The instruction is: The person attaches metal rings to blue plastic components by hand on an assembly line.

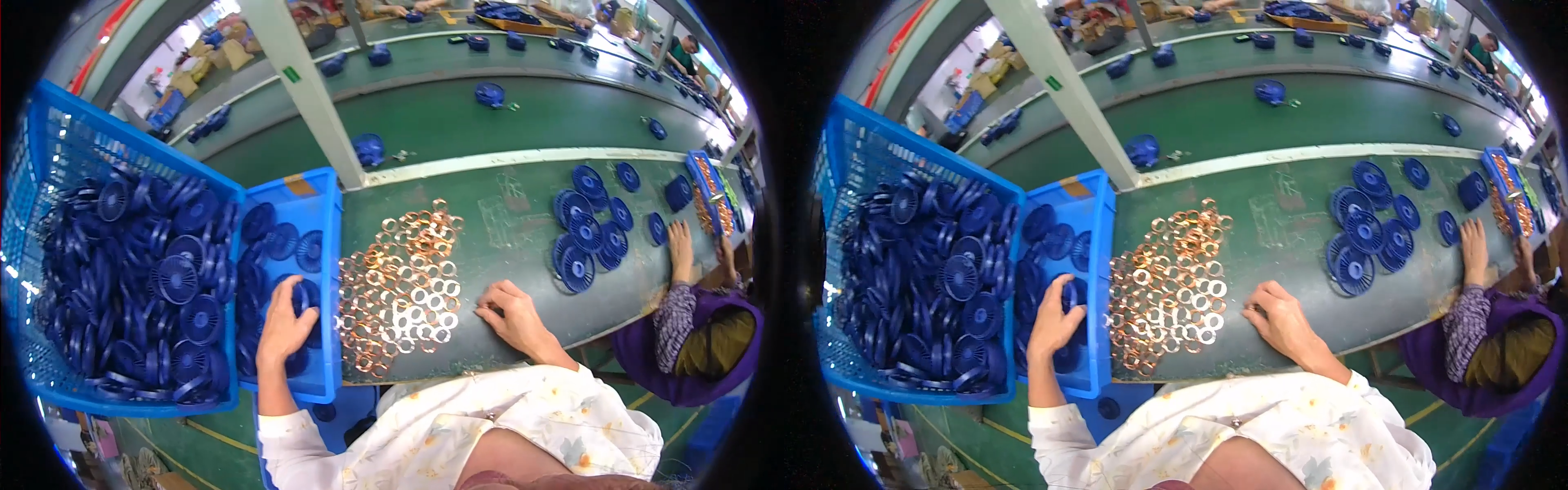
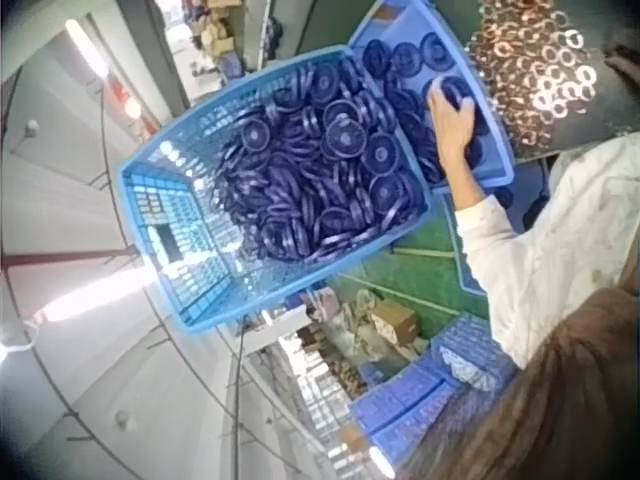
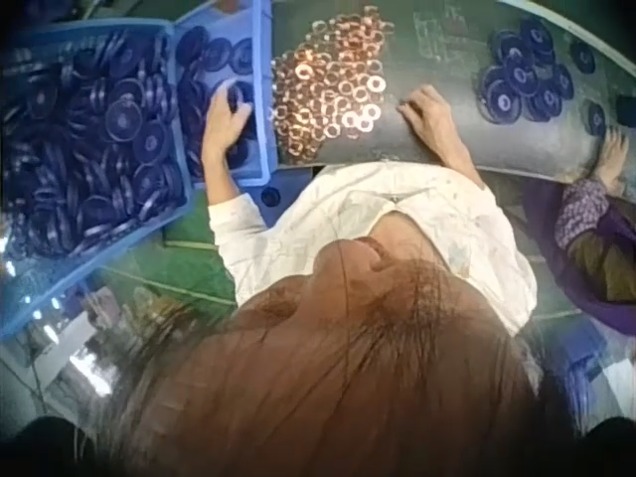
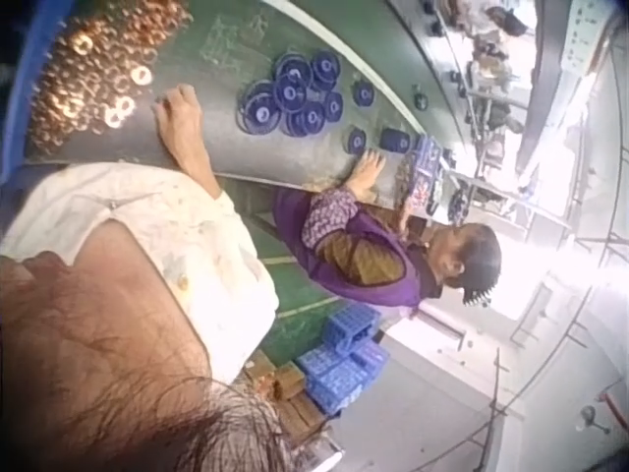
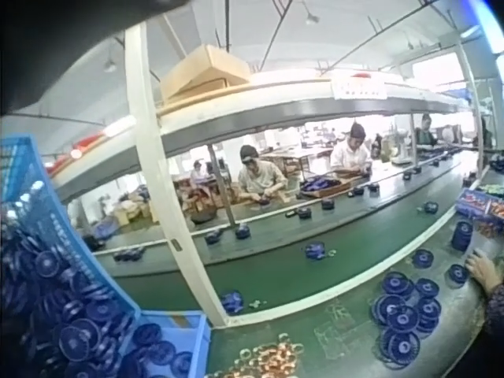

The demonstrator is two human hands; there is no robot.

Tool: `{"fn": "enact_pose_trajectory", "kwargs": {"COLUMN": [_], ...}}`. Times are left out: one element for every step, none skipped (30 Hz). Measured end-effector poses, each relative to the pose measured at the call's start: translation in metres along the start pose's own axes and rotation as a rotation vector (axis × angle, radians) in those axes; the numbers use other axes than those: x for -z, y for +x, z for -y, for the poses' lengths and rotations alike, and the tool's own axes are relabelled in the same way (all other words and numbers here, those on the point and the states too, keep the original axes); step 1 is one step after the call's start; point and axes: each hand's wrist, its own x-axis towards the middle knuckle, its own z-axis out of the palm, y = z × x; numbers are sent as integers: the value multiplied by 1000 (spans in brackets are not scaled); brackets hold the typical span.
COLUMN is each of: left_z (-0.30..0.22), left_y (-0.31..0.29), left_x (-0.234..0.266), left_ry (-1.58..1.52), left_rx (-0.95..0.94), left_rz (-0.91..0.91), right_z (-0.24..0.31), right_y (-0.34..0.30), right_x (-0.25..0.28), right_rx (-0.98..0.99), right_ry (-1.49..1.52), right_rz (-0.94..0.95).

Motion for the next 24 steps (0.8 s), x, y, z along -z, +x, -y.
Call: {"fn": "enact_pose_trajectory", "kwargs": {"left_z": [-10, -16, -19, -8, -19, -29, -31, -38, -45, -49, -63, -79, -100, -108, -112, -114, -114, -113, -121, -122, -118, -129, -124, -125], "left_y": [3, 2, 2, 2, 1, 2, 3, 3, 4, 10, 11, 14, 22, 26, 32, 37, 44, 48, 49, 50, 51, 48, 48, 47], "left_x": [-1, 2, 4, 1, 5, 11, 13, 16, 17, 9, 4, -2, -15, -28, -36, -47, -64, -77, -80, -89, -95, -90, -91, -92], "left_ry": [-62, -40, -49, -99, -134, -170, -364, -570, -775, -894, -1024, -956, -795, -778, -769, -878, -890, -987, -1050, -1130, -1211, -1272, -1301, -1335], "left_rx": [100, 143, 159, 135, 148, 157, 179, 141, 99, 29, 28, -40, -84, -94, -81, -32, -66, -95, -39, -21, 59, 171, 150, 148], "left_rz": [-30, -74, -144, -255, -333, -411, -419, -361, -296, -180, -74, -39, -133, -82, 75, 187, 184, 202, 256, 258, 279, 297, 320, 341], "right_z": [-3, -2, 1, 10, 5, 0, -2, 0, 3, 6, 10, 13, 16, 19, 20, 23, 23, 22, 19, 23, 28, 31, 39, 42], "right_y": [-2, -3, -1, 3, 3, 5, 8, 12, 15, 18, 21, 23, 25, 26, 27, 28, 29, 34, 36, 38, 42, 45, 49, 49], "right_x": [-1, -1, 1, 6, 4, 2, 1, 1, 0, 2, 2, 3, 2, 3, 3, 4, 5, 6, 9, 11, 13, 15, 16, 15], "right_rx": [-18, -46, -75, -202, -291, -381, -420, -411, -325, -243, -236, -242, -247, -242, -328, -410, -416, -419, -434, -411, -378, -351, -323, -315], "right_ry": [-2, 15, 31, 26, 145, 262, 404, 408, 408, 403, 402, 464, 526, 524, 682, 836, 824, 819, 810, 827, 857, 888, 957, 996], "right_rz": [-40, -64, -87, -37, -33, -28, 1, 3, 14, 18, 18, 11, 5, 5, -5, -14, -29, -35, -53, -74, -53, -39, -14, -3]}}
